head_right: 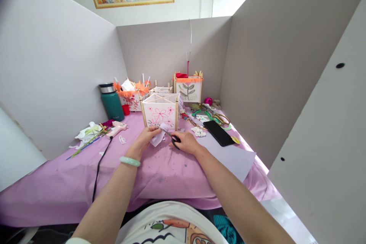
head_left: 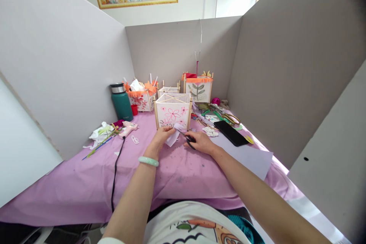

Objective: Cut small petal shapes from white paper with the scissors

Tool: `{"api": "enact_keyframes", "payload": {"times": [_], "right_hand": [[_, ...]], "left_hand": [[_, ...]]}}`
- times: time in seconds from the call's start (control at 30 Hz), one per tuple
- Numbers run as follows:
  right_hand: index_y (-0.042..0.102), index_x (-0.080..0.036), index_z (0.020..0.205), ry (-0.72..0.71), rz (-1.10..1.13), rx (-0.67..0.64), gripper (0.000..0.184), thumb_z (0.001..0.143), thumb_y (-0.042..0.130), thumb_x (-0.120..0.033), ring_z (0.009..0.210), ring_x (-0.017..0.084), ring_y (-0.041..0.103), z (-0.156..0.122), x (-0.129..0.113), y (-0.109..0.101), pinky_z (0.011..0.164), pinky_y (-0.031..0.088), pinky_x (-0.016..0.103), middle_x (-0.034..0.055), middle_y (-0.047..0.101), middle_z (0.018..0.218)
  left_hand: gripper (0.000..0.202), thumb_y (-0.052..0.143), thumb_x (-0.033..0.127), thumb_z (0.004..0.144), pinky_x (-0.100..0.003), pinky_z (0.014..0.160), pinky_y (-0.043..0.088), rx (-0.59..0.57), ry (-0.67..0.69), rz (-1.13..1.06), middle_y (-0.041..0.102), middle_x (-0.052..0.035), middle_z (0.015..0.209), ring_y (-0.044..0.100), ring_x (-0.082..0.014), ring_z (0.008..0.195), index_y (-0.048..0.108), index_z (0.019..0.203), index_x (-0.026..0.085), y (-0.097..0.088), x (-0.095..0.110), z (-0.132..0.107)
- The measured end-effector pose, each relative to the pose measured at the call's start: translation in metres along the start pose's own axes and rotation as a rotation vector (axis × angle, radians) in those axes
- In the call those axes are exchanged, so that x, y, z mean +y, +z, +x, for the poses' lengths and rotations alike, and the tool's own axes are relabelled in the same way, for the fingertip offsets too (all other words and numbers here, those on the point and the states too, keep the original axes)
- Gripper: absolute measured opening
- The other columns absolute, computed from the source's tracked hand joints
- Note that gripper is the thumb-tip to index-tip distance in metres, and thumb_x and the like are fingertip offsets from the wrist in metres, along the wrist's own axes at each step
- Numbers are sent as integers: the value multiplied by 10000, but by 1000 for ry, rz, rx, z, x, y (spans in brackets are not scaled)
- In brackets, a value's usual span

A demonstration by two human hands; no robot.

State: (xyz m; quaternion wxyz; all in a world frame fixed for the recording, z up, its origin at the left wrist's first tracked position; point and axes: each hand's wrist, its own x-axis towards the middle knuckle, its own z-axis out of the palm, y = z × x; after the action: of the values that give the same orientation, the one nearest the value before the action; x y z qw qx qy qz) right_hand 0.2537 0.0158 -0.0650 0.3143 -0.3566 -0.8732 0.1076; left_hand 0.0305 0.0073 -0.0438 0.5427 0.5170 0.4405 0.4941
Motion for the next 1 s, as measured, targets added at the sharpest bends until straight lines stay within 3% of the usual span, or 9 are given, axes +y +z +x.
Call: {"api": "enact_keyframes", "payload": {"times": [0.3, 1.0], "right_hand": [[695, -183, 1182, -49, -14, -8, 409, 826, 761, -373, 760, 174, 669, 0, -3, -2, 678, 428, 252, 56, 756, 910], [710, -193, 1121, -13, -8, -12, 343, 825, 765, -357, 755, 174, 671, 1, 3, 1, 666, 408, 245, 46, 758, 889]], "left_hand": [[348, 874, 391, 637, -272, 573, 456, -10, -13, 41, 736, -95, 730, 649, -185, 604, 742, 797, 111, 4, 5, -4], [295, 847, 364, 659, -263, 535, 449, -27, -37, 18, 729, -99, 686, 636, -181, 564, 728, 747, 109, 5, 5, -4]]}}
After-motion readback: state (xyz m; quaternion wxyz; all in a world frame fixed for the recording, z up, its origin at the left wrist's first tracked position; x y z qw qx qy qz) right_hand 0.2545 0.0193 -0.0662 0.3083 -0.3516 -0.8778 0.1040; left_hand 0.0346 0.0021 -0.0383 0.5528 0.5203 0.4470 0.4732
